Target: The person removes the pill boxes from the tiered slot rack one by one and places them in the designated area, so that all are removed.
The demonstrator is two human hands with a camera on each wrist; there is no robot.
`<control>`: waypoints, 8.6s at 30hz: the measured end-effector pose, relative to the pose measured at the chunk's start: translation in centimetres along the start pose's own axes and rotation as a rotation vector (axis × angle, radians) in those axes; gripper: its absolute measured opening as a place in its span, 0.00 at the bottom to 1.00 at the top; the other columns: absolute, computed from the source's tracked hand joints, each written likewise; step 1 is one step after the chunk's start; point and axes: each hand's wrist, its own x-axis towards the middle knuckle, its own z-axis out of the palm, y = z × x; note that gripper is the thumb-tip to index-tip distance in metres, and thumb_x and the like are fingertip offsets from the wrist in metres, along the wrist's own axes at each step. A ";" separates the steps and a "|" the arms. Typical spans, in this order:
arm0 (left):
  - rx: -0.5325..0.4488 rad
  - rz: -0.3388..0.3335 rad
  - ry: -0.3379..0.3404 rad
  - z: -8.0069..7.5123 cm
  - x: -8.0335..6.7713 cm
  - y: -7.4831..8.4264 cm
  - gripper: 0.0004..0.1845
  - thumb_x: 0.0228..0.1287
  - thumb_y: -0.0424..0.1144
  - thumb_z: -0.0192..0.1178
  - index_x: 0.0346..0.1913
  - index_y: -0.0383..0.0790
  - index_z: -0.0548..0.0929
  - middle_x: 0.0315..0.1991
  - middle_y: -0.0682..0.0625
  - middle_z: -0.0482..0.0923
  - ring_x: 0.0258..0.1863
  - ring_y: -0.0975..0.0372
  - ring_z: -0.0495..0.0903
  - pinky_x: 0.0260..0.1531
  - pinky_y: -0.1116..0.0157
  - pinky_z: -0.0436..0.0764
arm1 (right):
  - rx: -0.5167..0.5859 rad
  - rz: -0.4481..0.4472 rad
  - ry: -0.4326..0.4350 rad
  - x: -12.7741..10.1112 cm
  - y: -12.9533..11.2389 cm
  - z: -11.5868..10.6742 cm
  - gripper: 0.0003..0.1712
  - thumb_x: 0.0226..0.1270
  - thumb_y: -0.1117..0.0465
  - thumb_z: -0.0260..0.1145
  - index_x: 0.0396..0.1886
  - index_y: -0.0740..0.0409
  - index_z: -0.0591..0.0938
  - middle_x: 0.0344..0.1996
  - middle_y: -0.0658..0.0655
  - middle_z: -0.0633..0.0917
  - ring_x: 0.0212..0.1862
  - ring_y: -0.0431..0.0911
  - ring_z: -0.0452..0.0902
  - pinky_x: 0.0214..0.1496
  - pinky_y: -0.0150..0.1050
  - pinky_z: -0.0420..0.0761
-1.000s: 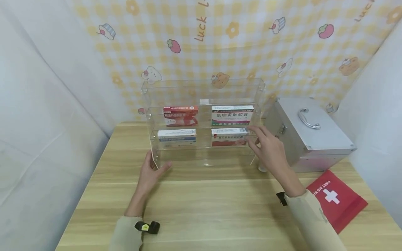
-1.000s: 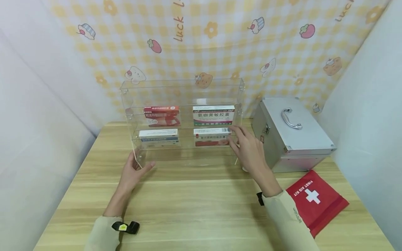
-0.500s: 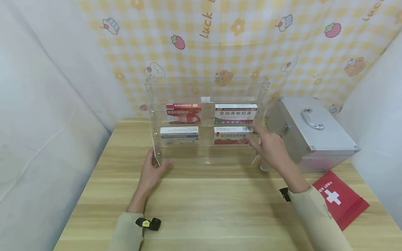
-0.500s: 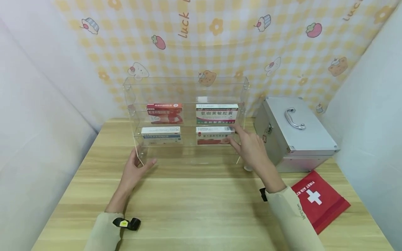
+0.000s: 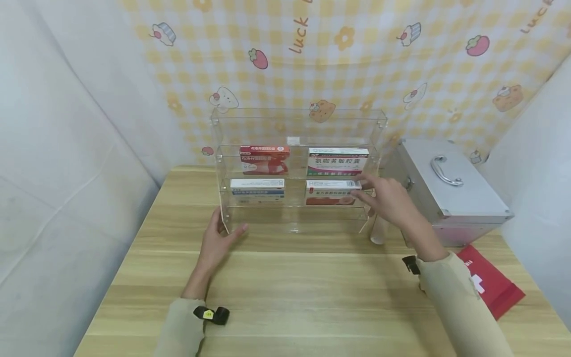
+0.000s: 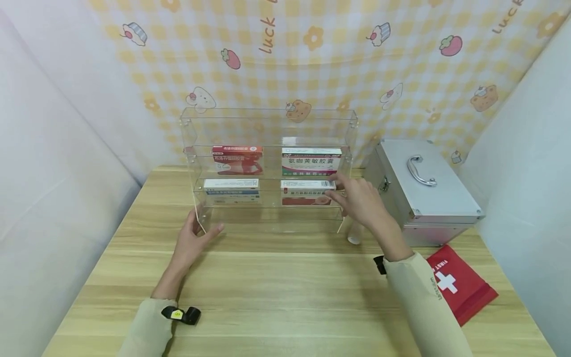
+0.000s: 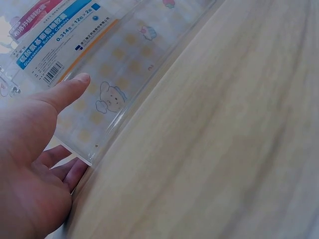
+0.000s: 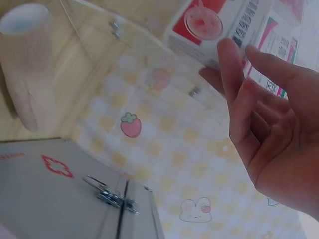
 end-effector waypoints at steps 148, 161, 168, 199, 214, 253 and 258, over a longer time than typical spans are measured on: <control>0.074 -0.026 -0.003 0.0 -0.1 0.5 0.50 0.58 0.58 0.69 0.77 0.60 0.51 0.72 0.40 0.60 0.69 0.47 0.63 0.64 0.43 0.65 | 0.285 0.198 -0.198 -6.4 4.7 7.0 0.12 0.65 0.64 0.70 0.47 0.60 0.87 0.25 0.52 0.86 0.14 0.48 0.75 0.11 0.33 0.68; 0.044 -0.045 -0.023 -0.1 -0.6 2.3 0.49 0.60 0.50 0.69 0.78 0.51 0.50 0.72 0.36 0.58 0.69 0.44 0.62 0.64 0.42 0.64 | 0.144 0.134 -0.037 -7.7 3.8 5.9 0.14 0.66 0.60 0.69 0.50 0.56 0.86 0.21 0.52 0.85 0.11 0.42 0.73 0.10 0.34 0.68; 0.078 -0.022 -0.004 -0.3 0.3 0.0 0.50 0.57 0.59 0.69 0.78 0.61 0.50 0.73 0.40 0.58 0.69 0.46 0.62 0.64 0.43 0.65 | 0.061 -0.016 0.082 -5.6 0.0 4.5 0.13 0.66 0.55 0.70 0.48 0.53 0.87 0.29 0.47 0.87 0.15 0.36 0.71 0.14 0.33 0.70; 0.040 -0.006 0.008 0.2 0.0 -0.3 0.50 0.56 0.56 0.71 0.77 0.56 0.54 0.72 0.40 0.61 0.68 0.47 0.63 0.65 0.47 0.65 | 0.080 -0.161 -0.053 7.6 -13.2 6.8 0.16 0.69 0.57 0.67 0.53 0.54 0.80 0.39 0.56 0.88 0.13 0.36 0.76 0.16 0.29 0.77; 0.045 -0.016 -0.005 0.0 0.2 -0.2 0.51 0.57 0.54 0.71 0.78 0.58 0.51 0.73 0.39 0.57 0.69 0.46 0.61 0.66 0.47 0.64 | 0.211 -0.190 0.121 6.7 -12.8 3.9 0.18 0.67 0.55 0.69 0.56 0.51 0.84 0.43 0.55 0.88 0.17 0.33 0.78 0.15 0.32 0.77; 0.065 0.005 0.014 0.0 0.2 -0.2 0.47 0.60 0.49 0.70 0.77 0.53 0.54 0.71 0.40 0.62 0.66 0.47 0.67 0.64 0.49 0.68 | 0.453 -0.056 -0.321 -0.3 -9.0 5.9 0.14 0.69 0.53 0.67 0.51 0.48 0.86 0.30 0.46 0.86 0.18 0.47 0.81 0.16 0.39 0.79; 0.085 -0.005 0.026 0.0 0.1 -0.2 0.50 0.55 0.58 0.70 0.77 0.58 0.53 0.72 0.41 0.61 0.68 0.48 0.64 0.66 0.49 0.65 | 0.454 -0.047 -0.393 -0.2 -7.8 8.5 0.11 0.70 0.55 0.66 0.48 0.51 0.87 0.34 0.50 0.87 0.18 0.47 0.79 0.17 0.37 0.79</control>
